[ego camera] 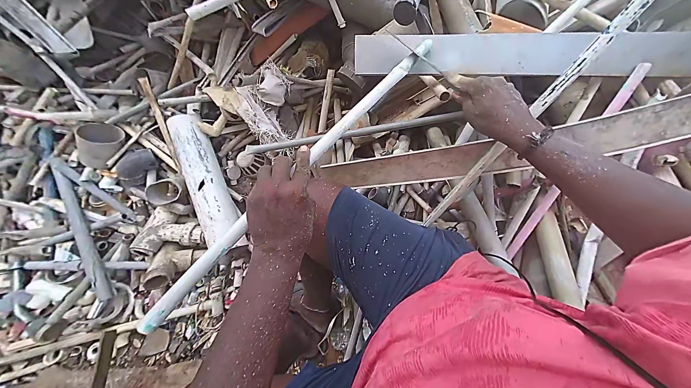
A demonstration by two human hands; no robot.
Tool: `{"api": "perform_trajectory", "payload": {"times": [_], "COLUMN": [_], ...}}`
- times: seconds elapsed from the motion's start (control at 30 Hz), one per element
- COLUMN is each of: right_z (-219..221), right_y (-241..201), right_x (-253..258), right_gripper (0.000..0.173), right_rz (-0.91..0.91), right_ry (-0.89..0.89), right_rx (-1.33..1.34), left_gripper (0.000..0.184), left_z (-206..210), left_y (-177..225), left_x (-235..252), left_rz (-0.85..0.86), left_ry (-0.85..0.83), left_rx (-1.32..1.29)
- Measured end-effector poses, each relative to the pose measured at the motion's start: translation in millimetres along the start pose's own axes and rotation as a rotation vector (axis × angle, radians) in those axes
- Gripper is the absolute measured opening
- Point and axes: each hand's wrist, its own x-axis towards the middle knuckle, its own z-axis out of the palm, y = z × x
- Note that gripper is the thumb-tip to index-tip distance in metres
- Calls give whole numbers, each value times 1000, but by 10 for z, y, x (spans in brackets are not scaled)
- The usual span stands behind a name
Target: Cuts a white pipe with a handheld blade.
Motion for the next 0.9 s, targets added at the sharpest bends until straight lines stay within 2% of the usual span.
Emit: {"api": "perform_trajectory", "payload": {"times": [0.1,0.17,0.43,0.57,0.67,0.77,0.9], "right_z": [-19,-47,53,91,108,67,-13], "right_y": [100,18,-26,33,10,91,146], "right_x": [57,4,-33,66,74,113,12], "right_gripper": [46,45,44,45,46,46,43], "right_rz": [15,-26,-13,70,55,105,34], "right_ry": [21,8,11,-7,5,-12,27], "right_rx": [8,33,111,80,66,62,106], "left_gripper": [40,37,39,36,36,35,36], "left_z": [12,-17,-73,-142,-172,-191,-237], "left_y": [74,55,24,44,-53,-16,-77], "left_x": [16,19,79,203,235,254,222], "left_rz": [6,-33,-113,-152,-194,-208,-201], "left_ry": [0,-29,-375,-456,-461,-497,-473], "left_rx": [30,24,-215,-258,-337,-303,-281]}}
